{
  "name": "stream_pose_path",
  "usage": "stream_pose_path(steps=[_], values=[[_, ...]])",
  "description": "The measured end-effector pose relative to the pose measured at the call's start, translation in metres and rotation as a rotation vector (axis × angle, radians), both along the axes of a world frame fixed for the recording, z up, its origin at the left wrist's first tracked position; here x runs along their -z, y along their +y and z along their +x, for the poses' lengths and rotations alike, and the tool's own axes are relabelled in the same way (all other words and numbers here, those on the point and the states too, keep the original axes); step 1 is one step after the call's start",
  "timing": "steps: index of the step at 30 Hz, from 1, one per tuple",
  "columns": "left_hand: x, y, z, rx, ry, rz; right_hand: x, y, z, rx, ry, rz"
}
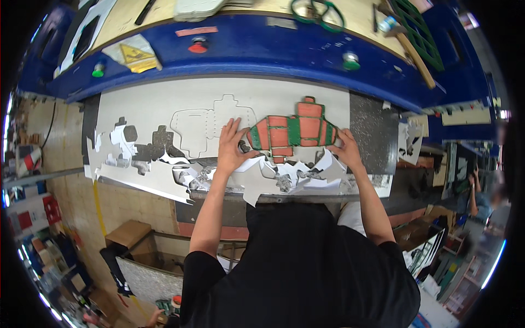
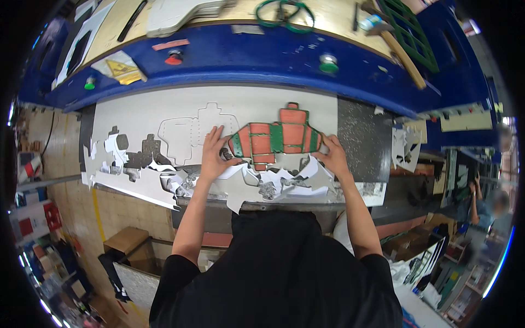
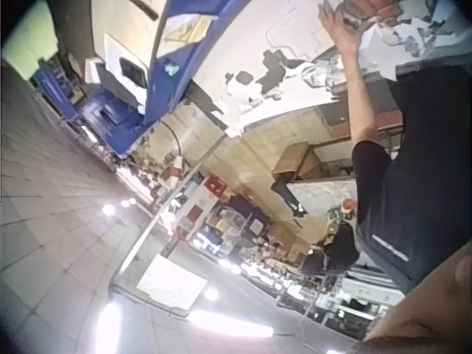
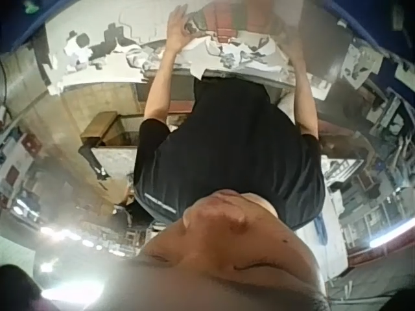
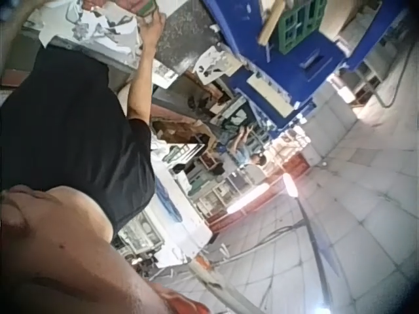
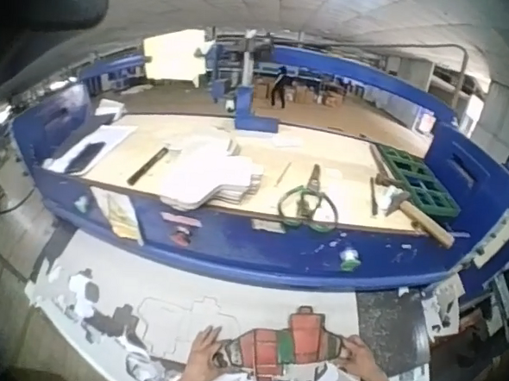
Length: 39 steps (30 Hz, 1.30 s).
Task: Operating a press machine to cut shoe pattern pieces from a sheet of material.
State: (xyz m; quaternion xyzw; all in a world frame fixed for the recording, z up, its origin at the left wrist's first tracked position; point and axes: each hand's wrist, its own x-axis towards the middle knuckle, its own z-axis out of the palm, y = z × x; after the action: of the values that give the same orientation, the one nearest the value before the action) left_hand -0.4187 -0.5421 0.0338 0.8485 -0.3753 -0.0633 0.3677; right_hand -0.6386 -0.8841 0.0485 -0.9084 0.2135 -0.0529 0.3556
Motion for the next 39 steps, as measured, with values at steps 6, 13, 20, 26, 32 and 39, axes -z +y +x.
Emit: stream_pose_path(steps=[6, 13, 20, 26, 32, 39], values=[[0.0, 0.001, 0.004, -0.087, 0.119, -0.19, 0.001, -0.002, 0.001, -0.04, 0.007, 0.024], [0.0, 0.008, 0.002, -0.036, 0.098, -0.089, -0.004, 0.003, 0.007, -0.014, 0.064, 0.012], [0.002, 0.003, 0.004, 0.001, 0.087, -0.064, 0.003, -0.006, -0.005, 0.006, 0.104, 0.027], [-0.005, -0.003, 0.005, 0.016, 0.038, -0.066, -0.003, -0.007, 0.005, -0.046, -0.024, -0.01], [-0.006, -0.011, 0.002, 0.035, -0.004, -0.066, -0.003, -0.003, 0.001, 0.059, -0.012, -0.015], [-0.013, -0.001, -0.014, 0.004, -0.032, -0.035, -0.004, 0.001, -0.014, 0.077, -0.08, 0.166]])
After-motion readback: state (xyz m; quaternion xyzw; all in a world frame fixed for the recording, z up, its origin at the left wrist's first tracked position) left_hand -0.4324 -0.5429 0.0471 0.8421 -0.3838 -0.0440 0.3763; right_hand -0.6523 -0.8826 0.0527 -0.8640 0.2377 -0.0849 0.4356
